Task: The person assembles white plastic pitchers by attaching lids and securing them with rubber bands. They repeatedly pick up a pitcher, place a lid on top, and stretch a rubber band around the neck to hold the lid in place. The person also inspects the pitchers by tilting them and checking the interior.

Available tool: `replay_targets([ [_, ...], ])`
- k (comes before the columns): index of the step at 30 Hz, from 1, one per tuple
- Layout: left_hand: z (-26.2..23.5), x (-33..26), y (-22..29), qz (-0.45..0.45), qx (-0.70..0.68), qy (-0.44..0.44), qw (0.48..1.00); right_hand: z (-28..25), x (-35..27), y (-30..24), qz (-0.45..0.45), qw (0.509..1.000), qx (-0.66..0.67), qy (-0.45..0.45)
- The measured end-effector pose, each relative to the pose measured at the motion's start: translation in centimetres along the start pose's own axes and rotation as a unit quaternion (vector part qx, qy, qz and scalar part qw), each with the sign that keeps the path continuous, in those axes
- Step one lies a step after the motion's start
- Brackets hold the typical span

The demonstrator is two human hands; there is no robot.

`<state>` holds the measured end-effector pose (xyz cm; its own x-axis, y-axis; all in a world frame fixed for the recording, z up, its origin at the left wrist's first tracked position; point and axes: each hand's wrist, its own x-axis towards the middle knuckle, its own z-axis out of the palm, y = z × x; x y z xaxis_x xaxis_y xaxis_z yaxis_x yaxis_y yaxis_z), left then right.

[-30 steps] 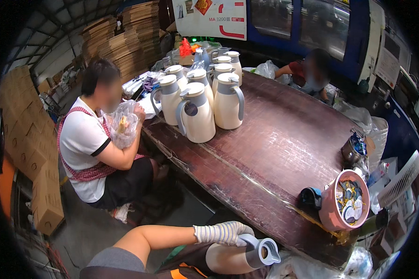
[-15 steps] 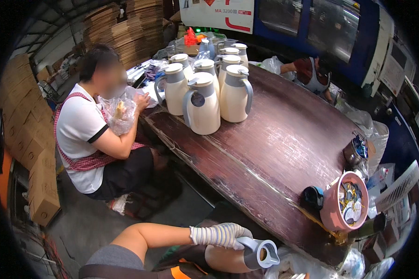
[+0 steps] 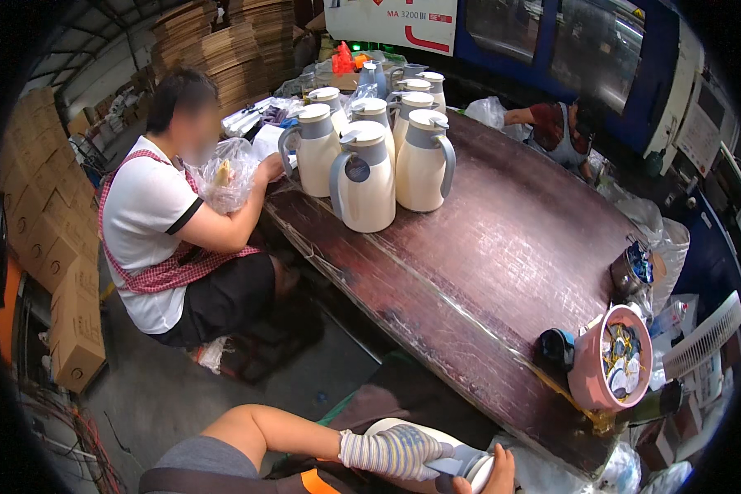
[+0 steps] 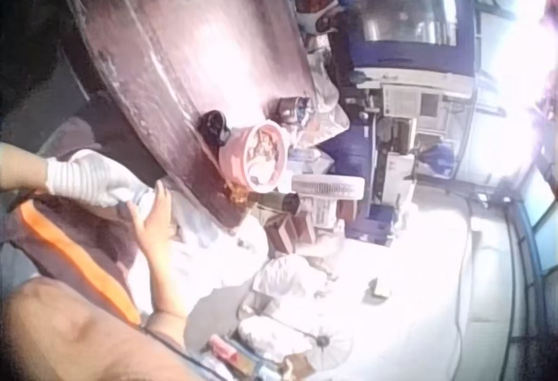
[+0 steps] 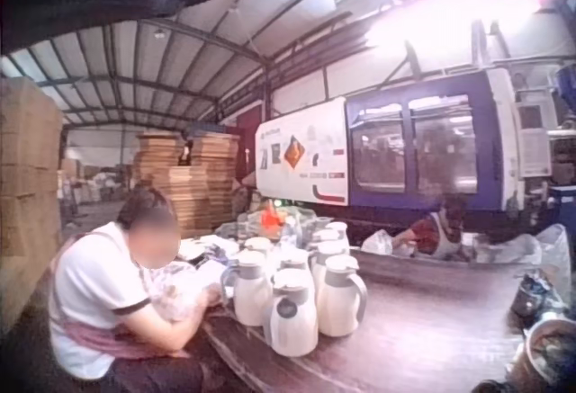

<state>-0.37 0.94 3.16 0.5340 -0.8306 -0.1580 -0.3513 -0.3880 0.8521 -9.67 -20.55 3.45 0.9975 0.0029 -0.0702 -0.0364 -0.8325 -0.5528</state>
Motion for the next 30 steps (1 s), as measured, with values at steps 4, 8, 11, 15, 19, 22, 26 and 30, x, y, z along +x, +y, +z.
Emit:
replay_targets([
  [4, 0.0, 0.2, -0.2, 0.014, -0.014, 0.01, 1.0, 1.2, 0.1, -0.6, -0.054, 0.997, -0.018, 0.052],
  [8, -2.4, 2.1, -2.8, 0.017, 0.008, -0.014, 1.0, 0.4, 1.0, -2.7, -0.164, 0.985, -0.028, 0.041],
  [11, -2.7, 4.1, -4.6, 0.08, 0.026, 0.001, 0.996, 0.5, 1.6, -2.3, -0.272, 0.961, -0.032, 0.039],
  [15, -2.5, 6.6, -5.8, 0.091, -0.037, -0.012, 0.995, 0.3, 2.1, -2.3, -0.422, 0.906, -0.033, 0.011],
  [19, 1.6, 9.6, -8.0, 0.087, -0.202, -0.058, 0.974, 0.4, 2.6, -3.6, -0.538, 0.843, 0.004, 0.012],
  [22, 3.6, 10.1, -7.2, 0.057, -0.231, -0.067, 0.969, 0.3, 2.7, -3.9, -0.547, 0.837, 0.008, 0.01],
  [26, 3.3, 10.0, -8.7, 0.045, -0.143, -0.002, 0.989, 0.4, 3.3, -2.9, -0.482, 0.875, 0.042, -0.01],
  [30, 0.1, 7.1, -8.7, -0.061, -0.062, 0.12, 0.989, 1.9, 4.2, 1.8, -0.284, 0.957, 0.063, 0.003],
])
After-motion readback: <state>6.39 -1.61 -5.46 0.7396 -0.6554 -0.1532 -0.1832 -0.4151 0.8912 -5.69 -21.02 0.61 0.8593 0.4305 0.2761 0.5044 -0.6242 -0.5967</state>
